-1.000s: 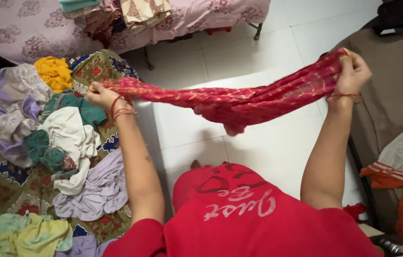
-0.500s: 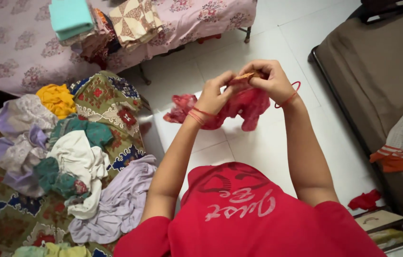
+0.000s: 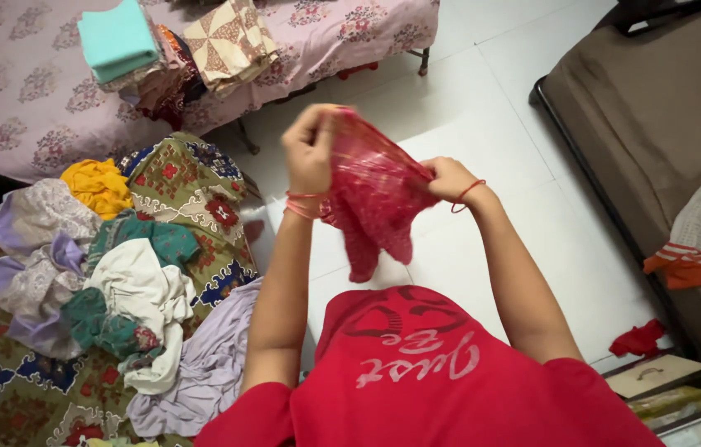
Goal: The person picks up a red patterned cloth, a white garment, and a green patterned fabric from a bed, folds each by hand, and places them onto a stack on another bed.
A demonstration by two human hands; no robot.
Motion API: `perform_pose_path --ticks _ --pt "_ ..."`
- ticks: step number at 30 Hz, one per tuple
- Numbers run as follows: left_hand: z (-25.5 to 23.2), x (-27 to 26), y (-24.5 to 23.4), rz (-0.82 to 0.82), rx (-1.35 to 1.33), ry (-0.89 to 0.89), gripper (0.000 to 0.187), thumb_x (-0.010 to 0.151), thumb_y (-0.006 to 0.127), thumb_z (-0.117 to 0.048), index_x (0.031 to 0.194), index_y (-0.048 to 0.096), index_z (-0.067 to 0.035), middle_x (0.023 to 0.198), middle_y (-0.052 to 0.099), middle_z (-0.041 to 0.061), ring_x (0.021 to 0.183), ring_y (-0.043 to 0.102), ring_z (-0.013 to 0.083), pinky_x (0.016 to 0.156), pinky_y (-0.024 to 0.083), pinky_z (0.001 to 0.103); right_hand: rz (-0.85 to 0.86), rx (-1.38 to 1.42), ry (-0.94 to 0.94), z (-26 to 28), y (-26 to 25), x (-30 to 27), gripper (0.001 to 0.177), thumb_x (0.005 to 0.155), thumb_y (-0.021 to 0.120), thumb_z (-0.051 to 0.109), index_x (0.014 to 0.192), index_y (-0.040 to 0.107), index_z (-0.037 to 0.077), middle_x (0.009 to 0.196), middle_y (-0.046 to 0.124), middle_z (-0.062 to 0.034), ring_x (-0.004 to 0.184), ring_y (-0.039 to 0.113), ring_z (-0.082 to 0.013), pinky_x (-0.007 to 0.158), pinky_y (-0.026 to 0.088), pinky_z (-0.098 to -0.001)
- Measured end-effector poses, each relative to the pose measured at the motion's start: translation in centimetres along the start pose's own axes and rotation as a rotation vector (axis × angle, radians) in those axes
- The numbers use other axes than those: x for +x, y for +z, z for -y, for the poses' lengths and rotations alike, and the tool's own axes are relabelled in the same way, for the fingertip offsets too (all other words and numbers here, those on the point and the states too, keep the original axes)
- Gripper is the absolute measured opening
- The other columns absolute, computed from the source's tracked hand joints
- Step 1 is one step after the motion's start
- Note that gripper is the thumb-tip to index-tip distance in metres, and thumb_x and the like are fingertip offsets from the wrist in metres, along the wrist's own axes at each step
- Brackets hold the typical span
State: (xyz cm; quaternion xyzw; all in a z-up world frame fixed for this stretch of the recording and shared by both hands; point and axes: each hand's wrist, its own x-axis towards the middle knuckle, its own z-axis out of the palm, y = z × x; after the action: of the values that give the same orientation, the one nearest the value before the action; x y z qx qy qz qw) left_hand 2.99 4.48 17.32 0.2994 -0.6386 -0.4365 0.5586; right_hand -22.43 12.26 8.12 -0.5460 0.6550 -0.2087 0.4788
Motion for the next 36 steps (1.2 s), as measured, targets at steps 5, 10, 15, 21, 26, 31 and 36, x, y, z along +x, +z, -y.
perform_pose_path --ticks 5,10,15,21,26,31,36 --pt "5.1 -1.0 -5.0 -0.331 0.147 -0.123 0.025 0.109 0.061 -0.026 0.103 0.074 -0.006 0.096 0.072 0.003 0.083 0.062 0.0106 0.077 0.051 0.024 -0.227 -0.128 0.031 -2.0 0.6 -0.5 0.024 0.083 0.075 0.021 0.099 0.076 0.003 0.08 0.073 -0.0077 0.073 0.067 -0.0138 0.072 0.055 -0.0309" --pt "1.3 -2.5 -2.2 -0.147 0.149 -0.404 0.043 0.083 0.077 -0.029 0.116 0.057 -0.012 0.101 0.068 0.002 0.068 0.069 0.0096 0.06 0.058 0.027 -0.163 0.126 -0.161 0.8 0.5 -1.0 0.019 0.084 0.075 0.012 0.099 0.075 0.001 0.086 0.074 -0.0048 0.082 0.067 -0.0103 0.078 0.056 -0.0274" --pt "4.1 -5.9 0.9 0.461 0.317 -0.454 0.032 0.087 0.078 -0.026 0.116 0.073 -0.013 0.077 0.07 0.011 0.064 0.062 0.0187 0.065 0.052 0.036 0.145 0.405 -0.378 2.4 1.5 -0.1 0.012 0.094 0.066 0.007 0.104 0.071 0.002 0.091 0.067 0.0025 0.083 0.059 -0.0064 0.075 0.048 -0.0251" --pt "4.1 -6.4 -0.4 0.39 0.391 -0.338 0.019 0.099 0.067 -0.023 0.098 0.076 -0.006 0.078 0.072 0.013 0.066 0.065 0.0168 0.067 0.052 0.033 0.071 0.166 -0.251 2.1 2.7 -0.9 0.013 0.089 0.068 0.009 0.1 0.073 0.005 0.075 0.065 0.0003 0.07 0.057 -0.01 0.066 0.049 -0.0286" --pt "5.2 -7.0 -1.8 0.255 0.212 -0.266 0.021 0.102 0.062 -0.02 0.098 0.073 -0.002 0.084 0.074 0.007 0.077 0.068 0.0129 0.073 0.055 0.03 -0.035 -0.059 -0.341 -4.1 5.6 1.3 0.017 0.077 0.072 0.008 0.093 0.076 0.002 0.079 0.071 -0.0073 0.074 0.063 -0.018 0.072 0.053 -0.0337" --pt "6.2 -6.7 -4.1 0.114 0.077 -0.278 0.032 0.107 0.063 -0.029 0.098 0.071 0.001 0.086 0.069 0.002 0.082 0.061 0.0117 0.077 0.051 0.027 -0.242 -0.076 -0.163 -8.9 7.3 3.1 0.021 0.08 0.065 0.009 0.097 0.076 0.004 0.084 0.073 -0.0096 0.076 0.07 -0.0213 0.075 0.056 -0.0359" --pt "7.5 -5.9 -6.9 -0.171 0.041 -0.193 0.038 0.106 0.057 -0.039 0.096 0.071 -0.004 0.089 0.069 -0.004 0.083 0.062 0.0073 0.079 0.053 0.022 -0.217 0.247 -0.069 -9.1 6.4 2.9 0.017 0.093 0.059 0.007 0.1 0.073 0.001 0.082 0.071 -0.0097 0.078 0.071 -0.0197 0.076 0.058 -0.0319"
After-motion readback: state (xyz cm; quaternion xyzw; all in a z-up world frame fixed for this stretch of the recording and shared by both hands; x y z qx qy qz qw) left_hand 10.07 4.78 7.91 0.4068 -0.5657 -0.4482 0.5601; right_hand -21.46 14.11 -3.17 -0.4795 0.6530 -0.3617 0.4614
